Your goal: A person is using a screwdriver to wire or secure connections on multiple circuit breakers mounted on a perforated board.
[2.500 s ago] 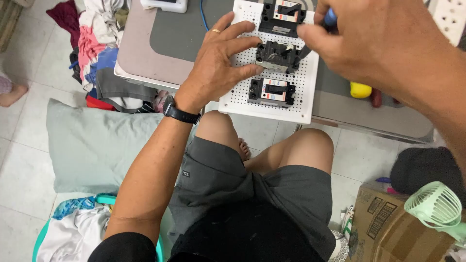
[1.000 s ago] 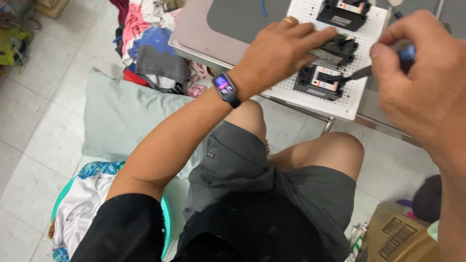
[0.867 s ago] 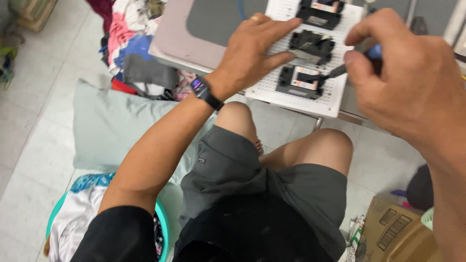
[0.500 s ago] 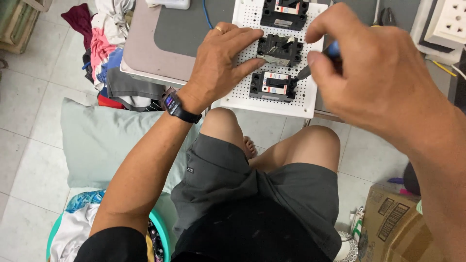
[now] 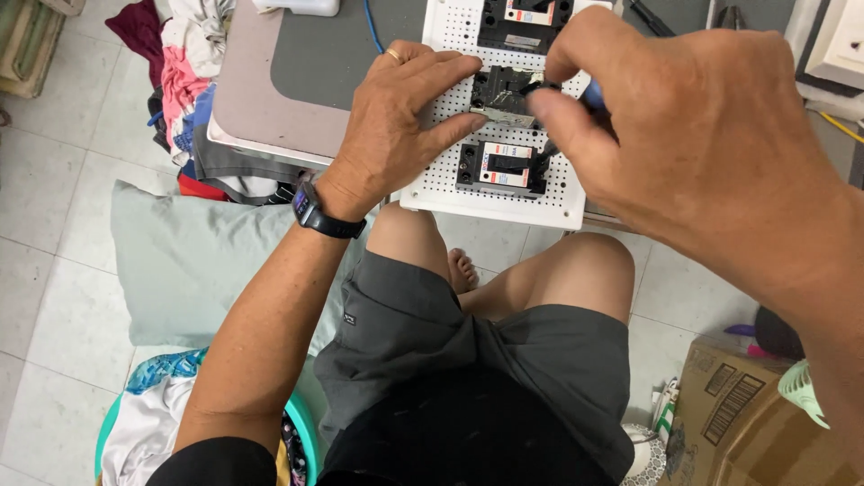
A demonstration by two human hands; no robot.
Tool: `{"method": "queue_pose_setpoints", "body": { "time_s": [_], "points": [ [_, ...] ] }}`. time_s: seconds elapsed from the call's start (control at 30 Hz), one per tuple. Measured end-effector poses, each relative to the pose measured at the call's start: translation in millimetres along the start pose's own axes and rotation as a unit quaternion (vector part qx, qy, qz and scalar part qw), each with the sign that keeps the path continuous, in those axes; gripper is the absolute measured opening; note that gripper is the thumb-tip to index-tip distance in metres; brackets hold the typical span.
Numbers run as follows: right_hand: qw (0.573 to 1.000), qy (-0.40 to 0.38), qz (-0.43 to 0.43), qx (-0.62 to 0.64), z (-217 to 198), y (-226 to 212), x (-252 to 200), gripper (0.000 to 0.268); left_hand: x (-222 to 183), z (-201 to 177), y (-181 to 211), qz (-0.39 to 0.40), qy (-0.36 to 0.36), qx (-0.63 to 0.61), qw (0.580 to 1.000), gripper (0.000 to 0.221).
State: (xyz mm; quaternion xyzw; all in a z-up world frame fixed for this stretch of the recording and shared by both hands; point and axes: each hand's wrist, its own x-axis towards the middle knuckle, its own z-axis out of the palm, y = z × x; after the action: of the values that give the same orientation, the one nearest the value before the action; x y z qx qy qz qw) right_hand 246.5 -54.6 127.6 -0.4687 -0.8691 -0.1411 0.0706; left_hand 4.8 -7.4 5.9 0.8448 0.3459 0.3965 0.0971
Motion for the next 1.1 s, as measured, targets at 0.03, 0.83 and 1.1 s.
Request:
{"method": "queue_pose_setpoints", "body": {
  "time_s": [0.03, 0.83, 1.1],
  "points": [
    [1.0, -0.001, 0.001, -0.001, -7.1, -0.7, 2.2, 0.018, 0.1, 1.1, 0.0, 0.0, 0.0, -0.002, 1.0, 0.04],
    [0.996, -0.055, -0.052, -0.044, -11.1, 4.7, -0.2, 0.024, -1.0, 0.3, 0.3, -0.018, 0.002, -0.021, 1.0, 0.042],
    [0.984, -0.073, -0.077, -0.144, -15.9, 3.2, 0.1, 0.046, -2.7, 0.4, -1.0, -0.023, 0.0, -0.016, 1.0, 0.042]
  ]
}}
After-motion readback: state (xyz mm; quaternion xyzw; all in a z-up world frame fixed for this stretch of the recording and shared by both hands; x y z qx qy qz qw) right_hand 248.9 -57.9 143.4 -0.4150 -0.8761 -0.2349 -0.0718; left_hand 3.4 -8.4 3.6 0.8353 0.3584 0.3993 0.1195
